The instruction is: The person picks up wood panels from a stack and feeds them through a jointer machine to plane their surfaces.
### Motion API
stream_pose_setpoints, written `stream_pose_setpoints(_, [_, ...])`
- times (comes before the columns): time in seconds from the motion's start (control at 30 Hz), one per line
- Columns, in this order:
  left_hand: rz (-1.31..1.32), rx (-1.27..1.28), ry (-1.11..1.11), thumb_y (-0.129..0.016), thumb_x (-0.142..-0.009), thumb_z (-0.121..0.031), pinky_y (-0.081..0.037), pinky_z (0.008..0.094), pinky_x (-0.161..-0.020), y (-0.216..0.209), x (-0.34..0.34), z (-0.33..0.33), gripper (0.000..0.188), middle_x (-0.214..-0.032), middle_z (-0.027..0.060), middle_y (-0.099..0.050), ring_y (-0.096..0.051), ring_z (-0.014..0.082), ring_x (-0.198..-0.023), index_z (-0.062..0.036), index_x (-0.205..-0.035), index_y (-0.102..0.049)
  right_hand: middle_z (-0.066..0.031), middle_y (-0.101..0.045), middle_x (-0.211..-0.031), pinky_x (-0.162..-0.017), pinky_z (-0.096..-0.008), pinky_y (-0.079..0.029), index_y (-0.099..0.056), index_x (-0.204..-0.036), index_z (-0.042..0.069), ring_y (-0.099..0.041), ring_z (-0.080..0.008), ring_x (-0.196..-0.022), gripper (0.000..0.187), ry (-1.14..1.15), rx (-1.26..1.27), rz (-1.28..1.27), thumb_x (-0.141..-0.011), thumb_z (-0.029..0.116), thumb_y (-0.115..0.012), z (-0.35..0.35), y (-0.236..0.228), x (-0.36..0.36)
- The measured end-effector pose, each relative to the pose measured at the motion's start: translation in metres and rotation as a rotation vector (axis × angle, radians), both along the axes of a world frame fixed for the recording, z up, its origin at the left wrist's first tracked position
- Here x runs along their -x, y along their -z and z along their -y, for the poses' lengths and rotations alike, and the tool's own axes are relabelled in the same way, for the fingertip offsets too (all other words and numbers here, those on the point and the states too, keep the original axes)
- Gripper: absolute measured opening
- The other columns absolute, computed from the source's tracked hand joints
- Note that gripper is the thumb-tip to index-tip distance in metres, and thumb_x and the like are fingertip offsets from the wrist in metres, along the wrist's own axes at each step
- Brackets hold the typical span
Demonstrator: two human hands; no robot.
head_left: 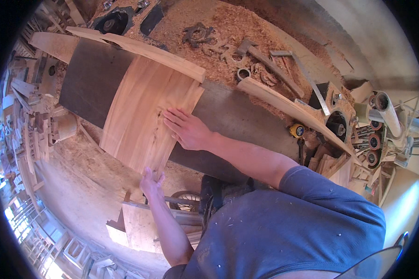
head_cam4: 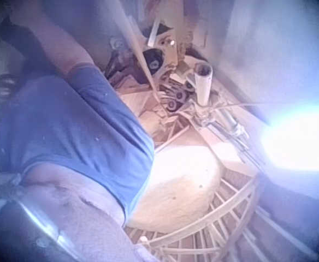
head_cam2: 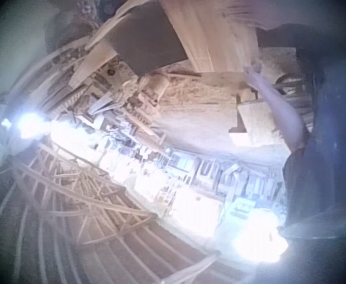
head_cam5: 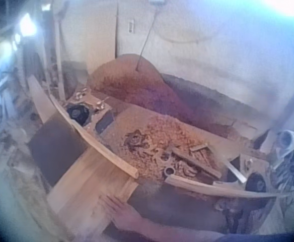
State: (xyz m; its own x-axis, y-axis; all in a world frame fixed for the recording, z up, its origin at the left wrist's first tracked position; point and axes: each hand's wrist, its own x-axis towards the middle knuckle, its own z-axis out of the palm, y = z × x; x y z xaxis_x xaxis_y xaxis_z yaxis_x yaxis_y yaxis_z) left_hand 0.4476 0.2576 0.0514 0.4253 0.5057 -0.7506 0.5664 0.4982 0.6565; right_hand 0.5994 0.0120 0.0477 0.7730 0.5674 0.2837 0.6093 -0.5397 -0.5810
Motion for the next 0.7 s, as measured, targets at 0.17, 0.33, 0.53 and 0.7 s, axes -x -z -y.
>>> stream_pose_setpoints(0.17, [0.063,0.091,-0.053,-0.069,-0.099,-0.025,-0.058,0.0477,-0.083,0.016,0.005,-0.011,0.044,-0.122,0.0122,-0.060,-0.062,0.0305,-0.106,-0.0014,-0.133,-0.054,-0.0188,-0.047,-0.153,-0.124,-0.0461,-0.027,-0.055,-0.138,-0.004,-0.039,-0.0338,-0.147,0.056,0.044,0.027,-0.007,-0.088,0.018,-0.064,-0.008,-0.004,-0.002])
stream_pose_setpoints(0.33, [0.417,0.261,-0.148,-0.070,-0.094,-0.013,-0.051,0.0534,-0.104,0.037,0.018,0.010,0.057,-0.140,0.0167,-0.056,-0.058,0.0345,-0.125,-0.0034,-0.145,-0.045,-0.0181,-0.051,-0.149,-0.123,-0.0459,-0.031,-0.058,-0.136,-0.002,-0.041,-0.0332,-0.145,0.053,0.045,0.099,-0.013,-0.087,0.017,-0.065,-0.007,-0.011,-0.005])
stream_pose_setpoints(0.53, [0.555,0.139,0.045,-0.068,-0.087,-0.002,-0.049,0.0513,-0.108,-0.060,0.023,-0.042,0.061,-0.134,0.0193,-0.059,-0.060,0.0318,-0.123,0.0077,-0.142,-0.045,-0.0207,-0.053,-0.146,-0.119,-0.0474,-0.036,-0.058,-0.136,0.001,-0.047,-0.0353,-0.140,0.055,-0.053,0.262,-0.328,-0.085,0.018,-0.069,-0.045,-0.078,-0.021])
stream_pose_setpoints(0.7, [0.502,-0.375,0.334,-0.072,-0.083,-0.006,-0.054,0.0344,-0.089,-0.192,0.013,-0.143,0.044,-0.110,0.0127,-0.070,-0.066,0.0192,-0.103,0.0092,-0.123,-0.062,-0.0251,-0.044,-0.154,-0.123,-0.0465,-0.029,-0.045,-0.148,0.000,-0.039,-0.0383,-0.146,0.076,-0.022,-0.162,0.022,-0.086,0.033,-0.074,-0.131,-0.165,-0.063])
